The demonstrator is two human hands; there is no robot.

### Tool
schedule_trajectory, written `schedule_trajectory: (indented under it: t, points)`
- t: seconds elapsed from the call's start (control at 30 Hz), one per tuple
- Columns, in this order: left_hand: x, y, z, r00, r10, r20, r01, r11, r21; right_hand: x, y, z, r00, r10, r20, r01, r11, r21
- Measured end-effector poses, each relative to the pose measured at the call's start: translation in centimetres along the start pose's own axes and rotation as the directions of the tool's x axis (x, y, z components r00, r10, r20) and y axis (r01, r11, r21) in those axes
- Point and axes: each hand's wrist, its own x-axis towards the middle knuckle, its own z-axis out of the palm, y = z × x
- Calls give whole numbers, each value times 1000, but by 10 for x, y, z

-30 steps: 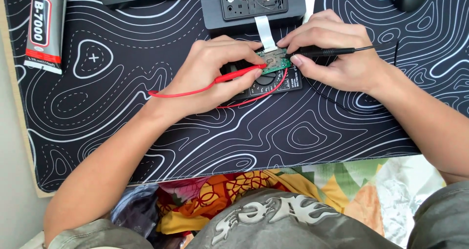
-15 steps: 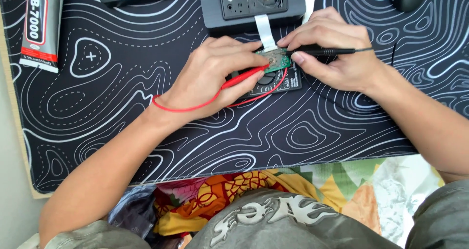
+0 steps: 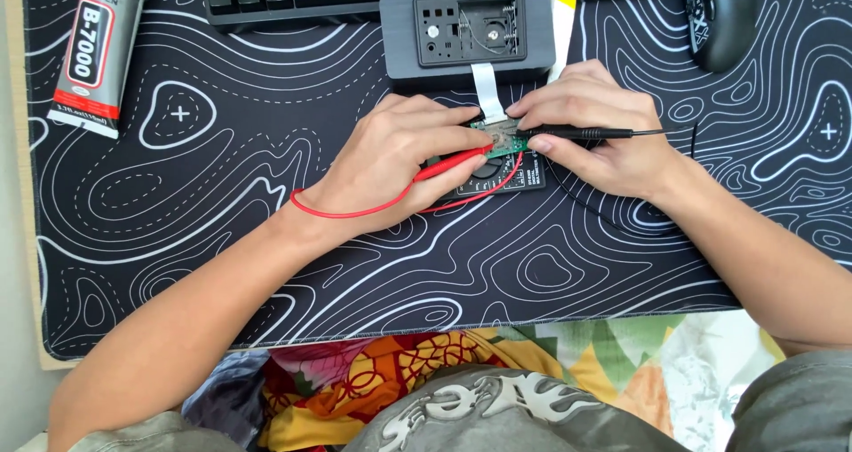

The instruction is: Inspecting and testing electronic components on a PCB using multimeter probes at a repair bench.

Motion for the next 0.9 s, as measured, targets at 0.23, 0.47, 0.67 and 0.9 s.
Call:
schedule_trajectory:
  t: [0.23, 0.47, 0.67, 0.9]
  points:
    - [2, 0, -5, 999, -13, 39, 15, 999, -46, 3, -4, -3, 1000, 25, 3, -25, 1000, 0]
    - [4, 2, 0, 1000, 23, -20, -24, 999, -40, 5, -12, -3, 999, 42, -2, -42, 999, 6]
    - [1, -5, 2, 1000, 18, 0, -18, 998, -55, -3, -32, 4, 921, 388, -15, -388, 921, 22]
    - [-12, -11, 18, 998, -57, 2, 57, 994, -94, -21, -43, 16, 874, 470, -119, -485, 857, -175]
